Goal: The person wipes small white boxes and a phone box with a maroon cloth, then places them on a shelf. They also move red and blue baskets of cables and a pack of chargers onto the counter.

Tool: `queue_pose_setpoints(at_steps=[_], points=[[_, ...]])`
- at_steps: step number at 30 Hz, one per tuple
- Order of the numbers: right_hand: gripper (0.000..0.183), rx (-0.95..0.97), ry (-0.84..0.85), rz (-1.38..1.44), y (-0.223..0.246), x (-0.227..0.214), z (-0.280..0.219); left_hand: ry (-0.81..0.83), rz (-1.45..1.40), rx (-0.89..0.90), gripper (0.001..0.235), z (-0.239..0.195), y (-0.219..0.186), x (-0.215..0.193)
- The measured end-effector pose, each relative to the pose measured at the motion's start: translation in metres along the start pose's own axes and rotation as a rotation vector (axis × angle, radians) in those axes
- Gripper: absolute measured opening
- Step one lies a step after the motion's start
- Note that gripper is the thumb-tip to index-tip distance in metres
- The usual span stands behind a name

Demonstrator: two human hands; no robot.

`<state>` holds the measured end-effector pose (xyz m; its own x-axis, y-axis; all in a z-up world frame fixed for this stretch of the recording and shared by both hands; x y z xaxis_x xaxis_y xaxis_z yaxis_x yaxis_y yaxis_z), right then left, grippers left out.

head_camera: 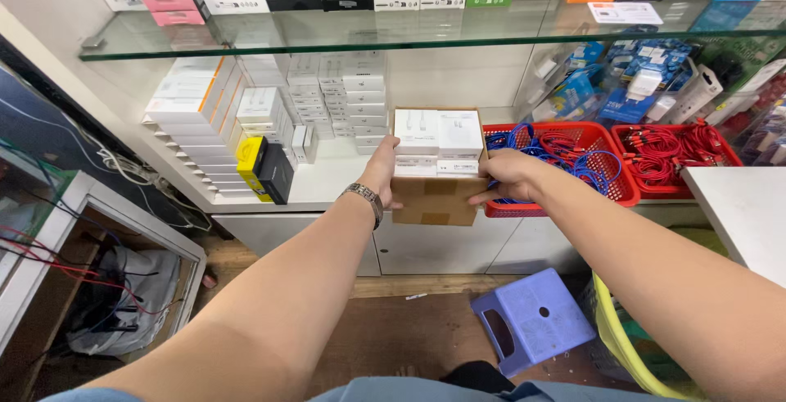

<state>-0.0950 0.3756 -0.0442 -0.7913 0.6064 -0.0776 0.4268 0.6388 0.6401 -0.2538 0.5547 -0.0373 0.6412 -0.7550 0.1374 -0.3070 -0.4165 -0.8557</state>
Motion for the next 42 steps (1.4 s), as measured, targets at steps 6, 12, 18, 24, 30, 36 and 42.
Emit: queue_pose_setpoints(at_steps=[6,12,18,24,30,36,42], points=[[0.041,-0.027,-0.018,0.035,0.018,-0.01,0.078,-0.063,-0.068,0.079,0.069,0.09,0.014,-0.007],[0.039,-0.051,-0.118,0.078,0.043,-0.021,0.164,-0.144,-0.079,0.108,0.063,0.172,0.021,-0.014],[0.038,-0.143,-0.191,-0.003,0.054,-0.022,0.206,-0.224,-0.106,0.221,0.061,0.218,0.046,-0.008],[0.037,-0.181,-0.268,-0.043,0.071,-0.027,0.213,-0.389,-0.225,0.176,0.067,0.261,0.054,0.011],[0.031,-0.264,-0.244,0.048,0.08,-0.04,0.227,-0.374,-0.219,0.211,0.057,0.283,0.055,0.019],[0.035,-0.352,-0.561,-0.326,0.096,-0.073,0.255,-0.326,-0.199,0.27,0.042,0.323,0.045,0.03],[0.037,-0.363,-0.701,-0.406,0.092,-0.106,0.259,-0.229,-0.036,0.291,0.041,0.357,0.035,0.056]])
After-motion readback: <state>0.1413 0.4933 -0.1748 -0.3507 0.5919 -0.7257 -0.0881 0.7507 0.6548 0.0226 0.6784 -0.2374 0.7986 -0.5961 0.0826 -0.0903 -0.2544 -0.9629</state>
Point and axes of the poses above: each hand's wrist, its own z-axis towards the middle knuckle, its own x-axis out of the palm, y = z × x, the point moved 1 cm from there along z, towards the middle knuckle, and after that the axes turned 13 degrees about x, right-handed, at the moved point
